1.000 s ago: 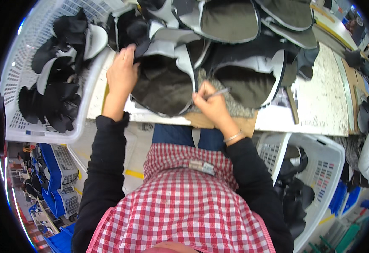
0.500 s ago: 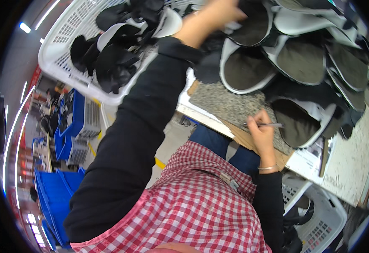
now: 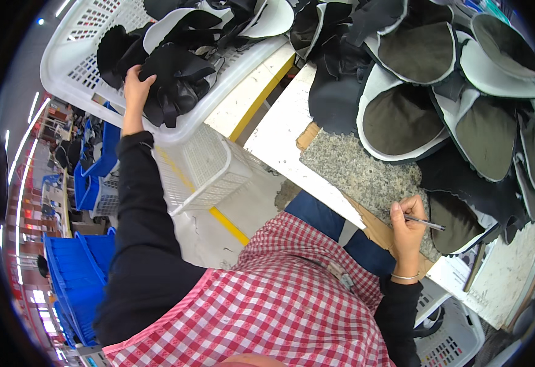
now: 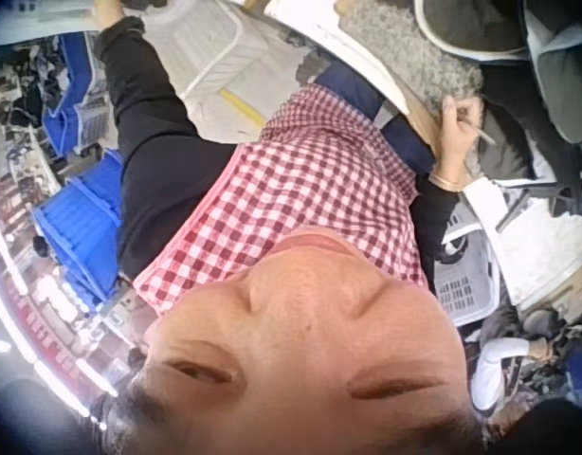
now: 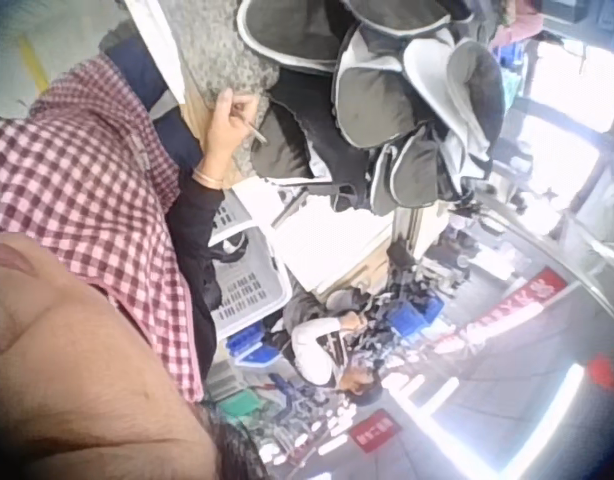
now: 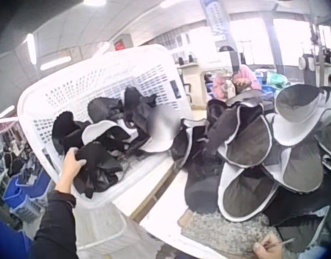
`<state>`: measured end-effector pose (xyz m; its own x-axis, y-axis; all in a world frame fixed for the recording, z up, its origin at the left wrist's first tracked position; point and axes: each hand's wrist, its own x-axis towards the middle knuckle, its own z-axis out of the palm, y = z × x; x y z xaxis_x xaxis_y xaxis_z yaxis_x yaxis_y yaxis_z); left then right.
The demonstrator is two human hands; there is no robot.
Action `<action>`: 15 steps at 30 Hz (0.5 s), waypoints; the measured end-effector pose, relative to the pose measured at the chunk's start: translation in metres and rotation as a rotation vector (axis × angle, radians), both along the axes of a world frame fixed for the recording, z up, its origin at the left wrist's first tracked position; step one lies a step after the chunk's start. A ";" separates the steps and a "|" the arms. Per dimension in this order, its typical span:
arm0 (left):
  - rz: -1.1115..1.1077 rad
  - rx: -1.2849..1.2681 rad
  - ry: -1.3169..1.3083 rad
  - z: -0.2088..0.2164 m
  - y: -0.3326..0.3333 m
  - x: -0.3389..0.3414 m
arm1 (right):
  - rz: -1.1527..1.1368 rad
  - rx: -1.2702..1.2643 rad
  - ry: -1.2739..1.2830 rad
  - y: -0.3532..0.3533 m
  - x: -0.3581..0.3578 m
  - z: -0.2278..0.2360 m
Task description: The person repeatedly picks black shoe upper parts from a white basket, places them on a work surface, and marks them with a pen. After marking, the parts are returned to the basket. The process is repeated for multiple parts throughout the clip.
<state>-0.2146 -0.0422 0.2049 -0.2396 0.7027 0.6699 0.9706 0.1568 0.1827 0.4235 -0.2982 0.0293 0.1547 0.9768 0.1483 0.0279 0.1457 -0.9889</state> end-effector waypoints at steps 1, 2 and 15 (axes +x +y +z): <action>0.019 -0.213 -0.107 0.003 0.001 -0.005 | -0.008 -0.009 -0.022 0.001 -0.002 0.001; -0.070 -0.330 -0.132 0.007 0.002 -0.001 | 0.003 0.026 -0.025 0.001 -0.003 0.002; -1.600 -0.035 0.232 -0.097 -0.113 0.392 | -0.150 0.149 0.215 -0.021 0.007 0.018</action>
<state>0.1769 -0.1548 0.1082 0.8143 0.1352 0.5645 0.1399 -0.9895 0.0351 0.4300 -0.3191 0.0471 0.3392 0.9105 0.2366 -0.1473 0.2998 -0.9426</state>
